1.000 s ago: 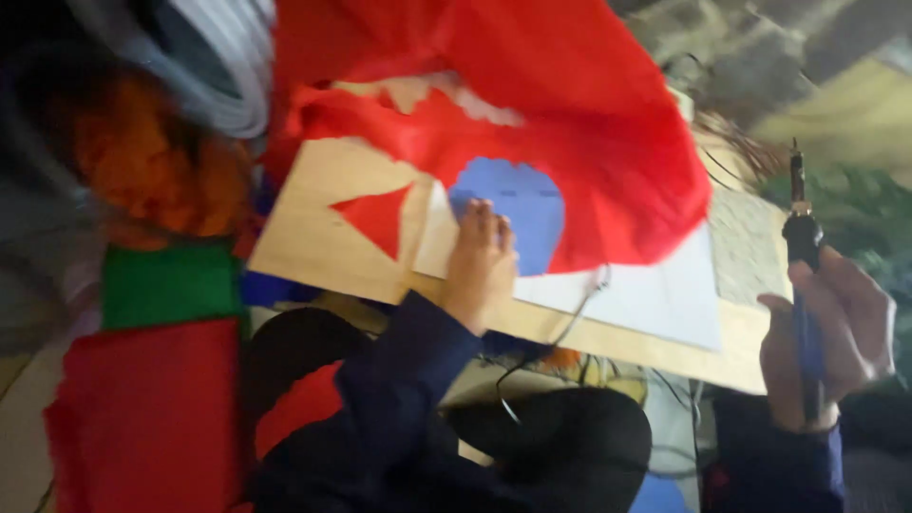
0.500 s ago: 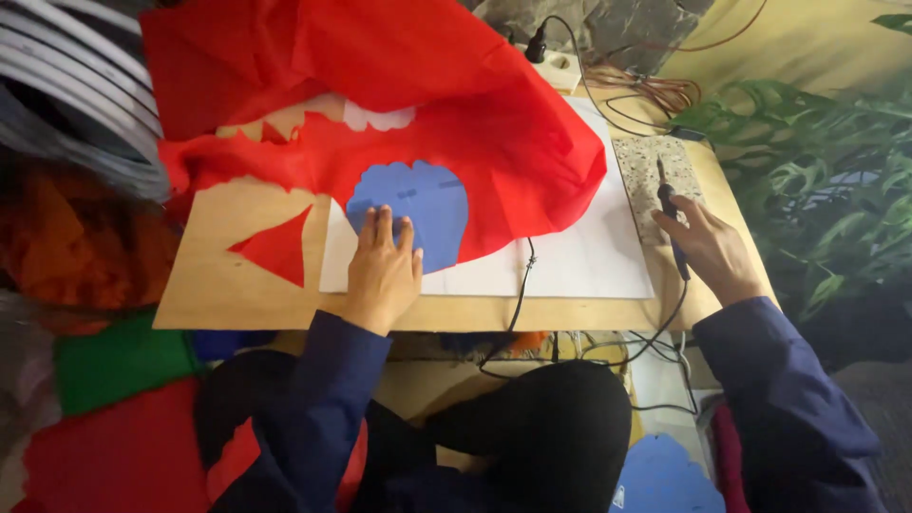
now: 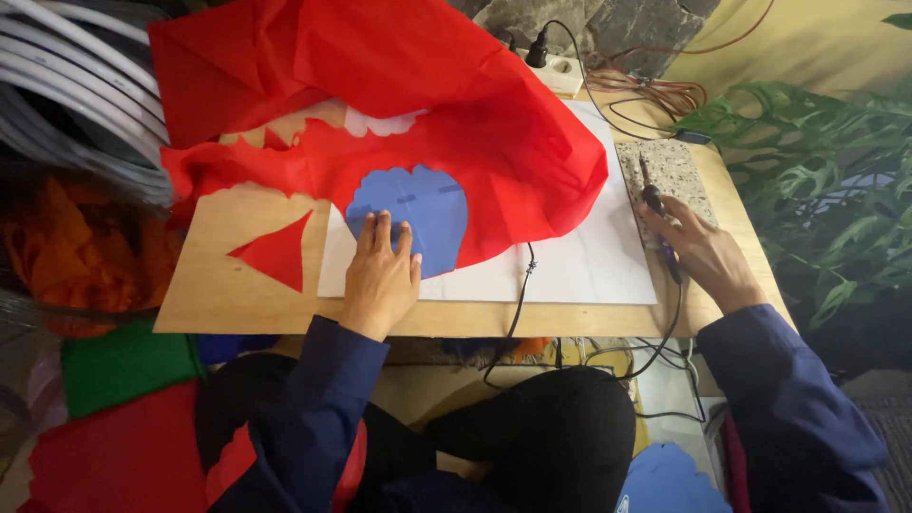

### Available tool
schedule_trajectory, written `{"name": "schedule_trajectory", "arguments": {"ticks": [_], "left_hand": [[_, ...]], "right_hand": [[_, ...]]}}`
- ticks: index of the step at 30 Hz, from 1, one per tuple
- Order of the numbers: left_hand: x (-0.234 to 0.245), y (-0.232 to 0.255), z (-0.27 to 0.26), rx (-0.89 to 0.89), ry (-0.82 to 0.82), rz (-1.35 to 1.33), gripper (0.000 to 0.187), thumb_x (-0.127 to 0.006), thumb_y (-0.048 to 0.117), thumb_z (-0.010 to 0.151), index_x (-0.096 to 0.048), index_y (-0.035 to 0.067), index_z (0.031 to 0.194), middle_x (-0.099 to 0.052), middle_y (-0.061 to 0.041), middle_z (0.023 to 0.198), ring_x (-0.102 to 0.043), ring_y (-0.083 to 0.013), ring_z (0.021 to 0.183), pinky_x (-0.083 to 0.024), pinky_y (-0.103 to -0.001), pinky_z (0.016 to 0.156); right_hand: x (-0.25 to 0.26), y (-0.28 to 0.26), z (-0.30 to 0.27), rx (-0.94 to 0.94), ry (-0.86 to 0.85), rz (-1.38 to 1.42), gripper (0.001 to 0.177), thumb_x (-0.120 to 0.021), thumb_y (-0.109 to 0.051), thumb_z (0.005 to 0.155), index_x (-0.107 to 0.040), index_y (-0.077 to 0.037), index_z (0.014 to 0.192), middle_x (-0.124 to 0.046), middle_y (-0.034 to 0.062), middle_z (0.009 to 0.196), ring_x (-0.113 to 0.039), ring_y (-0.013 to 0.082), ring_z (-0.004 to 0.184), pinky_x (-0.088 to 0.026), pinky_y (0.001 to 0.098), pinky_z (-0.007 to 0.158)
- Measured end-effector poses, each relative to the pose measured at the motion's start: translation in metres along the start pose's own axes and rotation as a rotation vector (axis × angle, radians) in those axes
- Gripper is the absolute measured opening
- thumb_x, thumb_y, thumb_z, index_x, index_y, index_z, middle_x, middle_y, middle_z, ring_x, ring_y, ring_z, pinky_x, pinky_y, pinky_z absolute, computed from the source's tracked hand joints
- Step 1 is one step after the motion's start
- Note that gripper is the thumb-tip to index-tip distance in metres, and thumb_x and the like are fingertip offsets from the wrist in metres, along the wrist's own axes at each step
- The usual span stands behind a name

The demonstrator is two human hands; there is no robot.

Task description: Cutting out shapes from fabric using a heat tool and a stencil

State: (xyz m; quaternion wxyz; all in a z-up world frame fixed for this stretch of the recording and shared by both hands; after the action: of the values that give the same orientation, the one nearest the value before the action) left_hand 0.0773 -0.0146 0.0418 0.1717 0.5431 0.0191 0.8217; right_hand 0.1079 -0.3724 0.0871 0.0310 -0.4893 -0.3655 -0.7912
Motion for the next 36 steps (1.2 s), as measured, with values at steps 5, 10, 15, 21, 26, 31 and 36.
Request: {"name": "schedule_trajectory", "arguments": {"ticks": [5, 10, 15, 21, 26, 31, 36], "left_hand": [[-0.001, 0.0, -0.001, -0.014, 0.016, 0.02, 0.044, -0.045, 0.026, 0.086, -0.044, 0.0, 0.121, -0.035, -0.028, 0.13, -0.03, -0.0418, 0.124, -0.028, -0.043, 0.102], [0.0, -0.001, -0.003, -0.022, 0.138, 0.069, 0.045, -0.049, 0.028, 0.082, -0.05, 0.002, 0.119, -0.041, -0.028, 0.127, -0.036, -0.0415, 0.12, -0.031, -0.042, 0.1], [-0.006, -0.002, -0.003, -0.037, 0.115, 0.068, 0.046, -0.044, 0.029, 0.084, -0.048, 0.001, 0.121, -0.038, -0.029, 0.128, -0.033, -0.0406, 0.121, -0.025, -0.041, 0.103], [0.007, 0.0, -0.004, 0.006, 0.225, 0.073, 0.043, -0.056, 0.03, 0.076, -0.059, 0.003, 0.109, -0.05, -0.025, 0.117, -0.044, -0.0392, 0.115, -0.032, -0.042, 0.098], [0.022, 0.0, -0.005, -0.067, 0.297, -0.033, 0.038, -0.062, 0.026, 0.069, -0.063, 0.002, 0.098, -0.052, -0.026, 0.11, -0.047, -0.0423, 0.11, -0.037, -0.043, 0.092], [0.026, -0.011, -0.01, -0.045, 0.346, -0.064, 0.043, -0.063, 0.028, 0.068, -0.062, -0.001, 0.099, -0.051, -0.028, 0.112, -0.047, -0.0434, 0.111, -0.038, -0.044, 0.093], [0.004, -0.04, 0.011, -0.076, -0.101, -0.474, 0.031, -0.053, 0.031, 0.078, -0.065, 0.003, 0.081, -0.06, -0.022, 0.085, -0.058, -0.0437, 0.086, -0.046, -0.048, 0.076]], "right_hand": [[0.025, 0.002, -0.006, -0.01, 0.063, 0.002, 0.074, -0.051, 0.011, 0.062, -0.042, -0.015, 0.131, -0.044, 0.0122, 0.126, -0.052, 0.0221, 0.11, -0.049, 0.0289, 0.073], [0.097, 0.029, -0.027, -0.276, 0.368, 0.169, 0.047, -0.053, 0.012, 0.077, -0.052, 0.011, 0.124, -0.049, 0.022, 0.128, -0.045, 0.0365, 0.12, -0.034, 0.042, 0.102], [0.204, -0.03, 0.009, -0.237, 0.554, 0.548, 0.022, -0.048, 0.012, 0.094, -0.063, 0.011, 0.11, -0.058, 0.0278, 0.12, -0.054, 0.0395, 0.113, -0.042, 0.0446, 0.098], [0.146, -0.18, 0.141, 0.036, 0.271, 1.228, 0.031, -0.051, -0.003, 0.081, -0.06, -0.009, 0.111, -0.057, 0.013, 0.113, -0.049, 0.0345, 0.114, -0.035, 0.0463, 0.096], [0.071, -0.228, 0.216, 0.061, 0.299, 1.197, 0.033, -0.048, -0.005, 0.083, -0.059, -0.01, 0.113, -0.058, 0.0143, 0.113, -0.05, 0.0345, 0.11, -0.038, 0.0487, 0.092], [0.052, -0.247, 0.227, 0.116, 0.262, 1.163, 0.031, -0.048, -0.005, 0.082, -0.061, -0.009, 0.11, -0.059, 0.0143, 0.113, -0.051, 0.0358, 0.109, -0.039, 0.0491, 0.09], [0.053, -0.247, 0.225, 0.086, 0.201, 1.096, 0.027, -0.052, -0.028, 0.089, -0.061, -0.013, 0.11, -0.056, 0.0091, 0.117, -0.048, 0.0314, 0.115, -0.033, 0.0539, 0.094]]}}
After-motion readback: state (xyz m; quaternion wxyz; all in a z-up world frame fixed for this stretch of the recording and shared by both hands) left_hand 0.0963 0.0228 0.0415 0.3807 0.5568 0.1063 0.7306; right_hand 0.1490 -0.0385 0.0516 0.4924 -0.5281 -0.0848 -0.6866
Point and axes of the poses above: each hand's wrist, its own z-axis towards the middle knuckle, its own x-axis out of the back of the hand, y = z × x, the point moved 9 cm from there along z, towards the middle knuckle
